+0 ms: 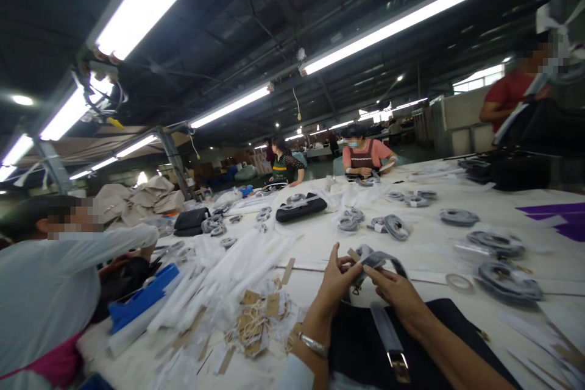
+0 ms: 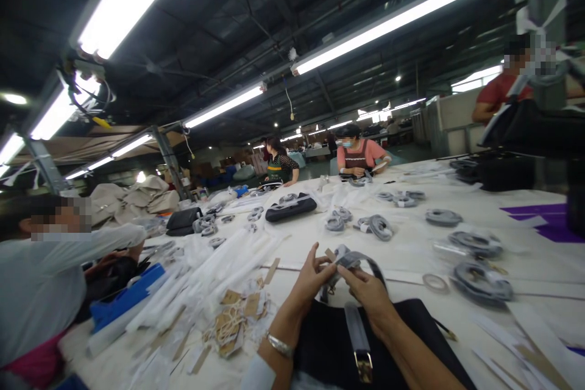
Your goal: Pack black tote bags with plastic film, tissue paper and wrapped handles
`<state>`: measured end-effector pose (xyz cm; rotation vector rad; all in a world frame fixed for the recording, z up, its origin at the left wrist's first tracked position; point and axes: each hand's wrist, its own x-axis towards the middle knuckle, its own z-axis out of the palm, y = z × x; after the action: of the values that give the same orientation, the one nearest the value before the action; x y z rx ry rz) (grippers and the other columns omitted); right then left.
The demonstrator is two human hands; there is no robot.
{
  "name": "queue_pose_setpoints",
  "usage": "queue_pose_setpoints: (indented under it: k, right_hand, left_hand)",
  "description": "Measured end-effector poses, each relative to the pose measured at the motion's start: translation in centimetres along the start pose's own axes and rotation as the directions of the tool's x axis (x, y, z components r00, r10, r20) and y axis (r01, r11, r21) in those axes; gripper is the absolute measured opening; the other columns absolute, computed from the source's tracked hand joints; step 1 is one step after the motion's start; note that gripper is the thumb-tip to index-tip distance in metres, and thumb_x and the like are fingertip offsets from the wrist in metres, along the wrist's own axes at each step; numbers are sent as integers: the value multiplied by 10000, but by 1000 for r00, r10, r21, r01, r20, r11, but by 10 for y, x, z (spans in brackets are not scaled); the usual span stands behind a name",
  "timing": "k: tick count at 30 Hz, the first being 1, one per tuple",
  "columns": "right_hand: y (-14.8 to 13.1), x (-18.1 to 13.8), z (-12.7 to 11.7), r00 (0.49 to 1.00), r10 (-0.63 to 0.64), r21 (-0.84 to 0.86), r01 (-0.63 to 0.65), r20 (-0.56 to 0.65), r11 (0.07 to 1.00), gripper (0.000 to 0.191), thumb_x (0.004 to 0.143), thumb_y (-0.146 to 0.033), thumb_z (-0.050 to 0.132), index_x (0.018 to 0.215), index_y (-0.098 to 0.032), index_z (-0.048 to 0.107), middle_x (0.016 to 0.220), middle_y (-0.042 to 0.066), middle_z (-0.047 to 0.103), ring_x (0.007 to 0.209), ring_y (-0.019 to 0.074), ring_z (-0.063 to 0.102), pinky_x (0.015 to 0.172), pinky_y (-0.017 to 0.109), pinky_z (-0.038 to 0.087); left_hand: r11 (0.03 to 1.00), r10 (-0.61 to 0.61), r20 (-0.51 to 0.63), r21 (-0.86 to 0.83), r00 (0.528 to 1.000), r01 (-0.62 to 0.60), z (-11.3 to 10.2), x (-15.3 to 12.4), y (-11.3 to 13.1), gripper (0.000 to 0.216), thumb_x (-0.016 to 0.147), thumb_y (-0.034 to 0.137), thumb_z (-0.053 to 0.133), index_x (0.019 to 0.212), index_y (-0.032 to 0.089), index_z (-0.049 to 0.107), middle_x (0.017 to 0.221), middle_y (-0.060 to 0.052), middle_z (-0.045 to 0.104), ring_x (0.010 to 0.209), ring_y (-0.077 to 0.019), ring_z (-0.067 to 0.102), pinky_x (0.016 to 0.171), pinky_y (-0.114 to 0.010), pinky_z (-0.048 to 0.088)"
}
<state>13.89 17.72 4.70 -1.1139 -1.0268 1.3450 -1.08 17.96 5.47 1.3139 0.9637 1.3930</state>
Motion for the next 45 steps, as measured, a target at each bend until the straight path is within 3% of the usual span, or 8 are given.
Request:
queue_pose_setpoints:
  k: [3,8,13,17,21,26,39,45]
  right_hand:
    - [1,0,0,998,7,24,-9,63,1000,410,637,-517,790,867,-178,778,679,23,659,659,153,578,637,271,489]
    - [4,2,0,989,-19,39,13,147,999,366,639,-472,807,807,-150,758,648,21,647,615,142,566,622,266,493]
    - [1,-3,0,994,-6,66,-1,108,998,317,646,-436,823,784,-159,755,655,23,659,632,144,590,626,256,517]
    - [-15,-13,1,984,8,267,-56,175,962,244,732,-421,772,820,-195,753,896,68,735,891,209,680,810,301,568]
    - [-21,-15,1,981,51,423,-127,186,897,173,821,-381,690,853,-224,756,925,63,752,939,217,692,876,358,577]
    - [-8,-9,0,975,35,366,-115,219,924,154,661,-228,833,796,-181,775,940,51,753,985,191,676,942,272,550]
    - [8,-9,17,997,-57,275,69,-52,959,418,594,-431,841,911,-168,767,1018,77,749,995,226,675,822,270,567]
    - [3,-12,20,992,-101,248,116,-72,962,429,600,-485,828,876,-166,750,917,66,745,873,208,671,756,282,555]
  left_hand:
    - [998,33,87,-54,996,-29,-1,-1,3,676,672,527,827,1184,132,630,1033,-120,698,933,-227,653,816,-304,494]
    - [998,67,23,-15,997,-67,-1,-1,3,483,652,515,839,890,125,686,824,-60,688,780,-173,627,755,-279,471]
    - [998,53,78,20,996,-55,1,-4,8,478,708,497,801,992,122,719,871,-59,700,793,-172,625,762,-277,462]
    - [992,57,64,113,996,-64,0,-7,14,414,758,501,748,903,113,740,826,-50,696,776,-169,606,750,-273,455]
    - [985,65,4,162,998,-65,-5,-4,11,413,773,516,721,894,122,730,790,-36,679,732,-156,582,697,-258,447]
    - [980,74,0,187,997,-73,-8,-1,5,405,759,529,728,847,134,720,762,-30,660,721,-154,572,684,-255,448]
    - [970,120,-85,220,989,-99,15,-9,14,256,734,377,722,827,142,676,804,-55,655,754,-170,575,687,-258,468]
    - [983,89,-116,169,989,-69,12,-7,14,242,769,398,668,820,163,692,803,-34,661,816,-193,596,748,-281,474]
